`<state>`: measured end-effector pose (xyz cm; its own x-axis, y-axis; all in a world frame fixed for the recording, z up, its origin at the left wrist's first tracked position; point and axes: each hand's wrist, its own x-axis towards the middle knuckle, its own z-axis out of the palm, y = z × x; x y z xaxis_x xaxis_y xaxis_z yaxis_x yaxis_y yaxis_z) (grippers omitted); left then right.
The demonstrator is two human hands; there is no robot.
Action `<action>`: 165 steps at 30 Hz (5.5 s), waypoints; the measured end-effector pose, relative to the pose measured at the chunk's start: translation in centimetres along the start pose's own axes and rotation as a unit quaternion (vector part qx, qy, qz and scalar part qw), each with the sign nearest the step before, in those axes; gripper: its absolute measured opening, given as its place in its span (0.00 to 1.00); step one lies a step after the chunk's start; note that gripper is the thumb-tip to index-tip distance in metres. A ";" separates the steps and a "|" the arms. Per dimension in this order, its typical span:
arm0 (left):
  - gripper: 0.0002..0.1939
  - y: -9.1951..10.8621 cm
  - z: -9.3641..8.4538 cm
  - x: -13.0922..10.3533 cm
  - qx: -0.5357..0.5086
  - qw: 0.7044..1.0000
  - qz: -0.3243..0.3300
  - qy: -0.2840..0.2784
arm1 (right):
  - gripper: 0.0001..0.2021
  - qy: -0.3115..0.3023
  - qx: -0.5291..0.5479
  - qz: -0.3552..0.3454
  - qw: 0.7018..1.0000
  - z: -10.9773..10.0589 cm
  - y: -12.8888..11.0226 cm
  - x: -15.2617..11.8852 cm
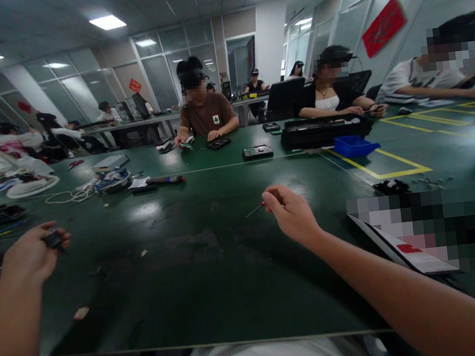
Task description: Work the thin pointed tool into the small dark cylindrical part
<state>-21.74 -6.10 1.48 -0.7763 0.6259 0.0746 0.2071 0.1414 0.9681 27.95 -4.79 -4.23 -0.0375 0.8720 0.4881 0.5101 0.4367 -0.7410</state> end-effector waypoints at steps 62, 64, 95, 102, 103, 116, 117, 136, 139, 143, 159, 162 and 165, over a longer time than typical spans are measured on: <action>0.20 -1.4 21.5 -20.6 0.099 0.815 0.344 -0.456 | 0.14 0.047 0.060 0.052 0.996 0.2 -0.1 -0.1; 0.20 -1.4 21.5 -20.6 0.104 0.813 0.353 -0.452 | 0.17 0.056 0.010 0.048 0.997 -0.1 -0.3 -0.1; 0.18 -1.2 21.5 -20.5 0.181 0.799 0.384 -0.425 | 0.11 -0.018 0.021 0.034 0.999 0.0 0.0 -0.3; 0.19 -1.2 21.4 -20.5 0.164 0.798 0.405 -0.415 | 0.11 0.024 0.284 0.150 0.947 1.1 0.8 0.4; 0.20 -1.2 21.4 -20.5 0.165 0.791 0.413 -0.420 | 0.11 0.032 0.320 0.182 0.929 1.2 1.1 0.6; 0.20 -1.2 21.3 -20.5 0.178 0.785 0.421 -0.418 | 0.13 0.060 0.315 0.170 0.932 1.1 1.6 0.7; 0.20 -1.2 21.3 -20.5 0.179 0.785 0.421 -0.418 | 0.14 0.059 0.303 0.161 0.938 1.2 1.6 0.7; 0.19 -1.1 21.2 -20.6 0.189 0.784 0.413 -0.423 | 0.06 -0.009 0.095 0.027 0.995 -0.2 -0.1 0.1; 0.20 -1.1 21.2 -20.7 0.190 0.784 0.414 -0.422 | 0.08 -0.021 0.078 0.021 0.996 -0.2 -0.2 -0.1; 0.19 -1.1 21.3 -20.7 0.194 0.782 0.412 -0.425 | 0.14 -0.009 0.037 0.031 0.999 -0.1 0.0 -0.2; 0.20 -0.8 21.2 -20.7 0.185 0.793 0.399 -0.421 | 0.10 0.033 0.218 0.105 0.970 0.7 0.5 0.3; 0.21 -0.8 21.1 -20.6 0.175 0.773 0.437 -0.425 | 0.12 0.042 0.336 0.193 0.921 1.0 1.6 1.0; 0.21 -0.9 21.2 -20.5 0.178 0.757 0.472 -0.416 | 0.13 -0.020 0.394 0.285 0.874 1.1 2.8 1.3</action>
<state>6.64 -2.78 -5.96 0.4294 0.8227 0.3726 0.6986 -0.5640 0.4402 28.40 -2.15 -6.20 -0.0083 0.9977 -0.0679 -0.2934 -0.0674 -0.9536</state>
